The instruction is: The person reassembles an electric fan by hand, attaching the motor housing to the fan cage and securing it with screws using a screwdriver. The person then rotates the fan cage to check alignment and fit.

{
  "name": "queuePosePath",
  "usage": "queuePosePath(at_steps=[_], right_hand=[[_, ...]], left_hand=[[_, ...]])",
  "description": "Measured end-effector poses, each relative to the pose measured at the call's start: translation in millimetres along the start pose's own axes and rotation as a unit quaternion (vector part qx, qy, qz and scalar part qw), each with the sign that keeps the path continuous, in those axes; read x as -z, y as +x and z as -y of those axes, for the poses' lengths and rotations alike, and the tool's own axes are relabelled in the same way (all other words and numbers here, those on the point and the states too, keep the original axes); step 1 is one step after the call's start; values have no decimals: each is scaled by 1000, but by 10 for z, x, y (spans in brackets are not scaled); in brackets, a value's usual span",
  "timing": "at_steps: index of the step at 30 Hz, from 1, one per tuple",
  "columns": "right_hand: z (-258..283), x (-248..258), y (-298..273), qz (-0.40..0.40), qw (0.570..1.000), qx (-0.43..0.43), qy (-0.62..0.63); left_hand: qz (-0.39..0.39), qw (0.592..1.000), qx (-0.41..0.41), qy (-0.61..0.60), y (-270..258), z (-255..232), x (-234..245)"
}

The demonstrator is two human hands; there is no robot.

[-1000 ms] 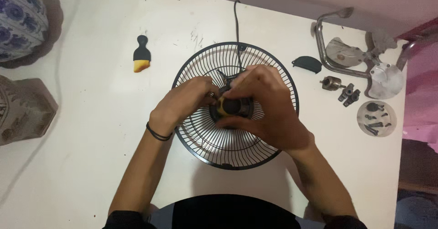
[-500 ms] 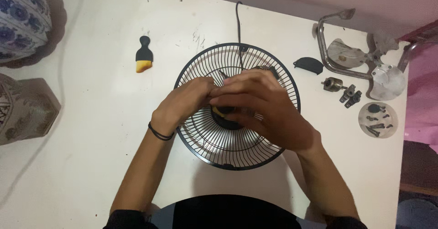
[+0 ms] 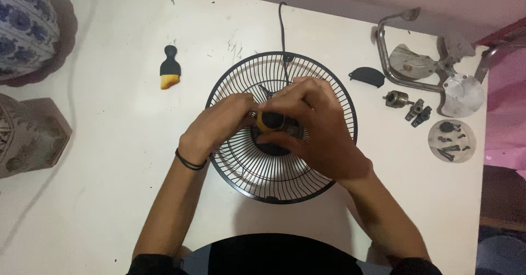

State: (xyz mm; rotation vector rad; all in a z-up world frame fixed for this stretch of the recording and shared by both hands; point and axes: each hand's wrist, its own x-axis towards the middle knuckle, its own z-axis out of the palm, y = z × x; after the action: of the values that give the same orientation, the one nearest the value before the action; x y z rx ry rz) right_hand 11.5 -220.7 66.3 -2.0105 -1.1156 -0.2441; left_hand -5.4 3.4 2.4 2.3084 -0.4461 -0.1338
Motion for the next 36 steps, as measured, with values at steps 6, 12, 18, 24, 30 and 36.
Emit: queuePosePath(at_steps=[6, 12, 18, 24, 30, 36], right_hand=[[43, 142, 16, 54, 998, 28, 3], [24, 164, 60, 79, 996, 29, 4], [8, 187, 28, 43, 999, -6, 3], [-22, 60, -6, 26, 997, -59, 46], [-8, 17, 26, 0, 997, 44, -63], [15, 171, 50, 95, 995, 8, 15]], left_hand=[[-15, 1000, 0, 22, 16, 30, -40], [35, 997, 46, 42, 41, -10, -4], [8, 999, 40, 18, 40, -77, 2], [16, 1000, 19, 14, 25, -37, 3], [42, 996, 78, 24, 43, -24, -9], [-42, 999, -28, 19, 1, 20, -34]])
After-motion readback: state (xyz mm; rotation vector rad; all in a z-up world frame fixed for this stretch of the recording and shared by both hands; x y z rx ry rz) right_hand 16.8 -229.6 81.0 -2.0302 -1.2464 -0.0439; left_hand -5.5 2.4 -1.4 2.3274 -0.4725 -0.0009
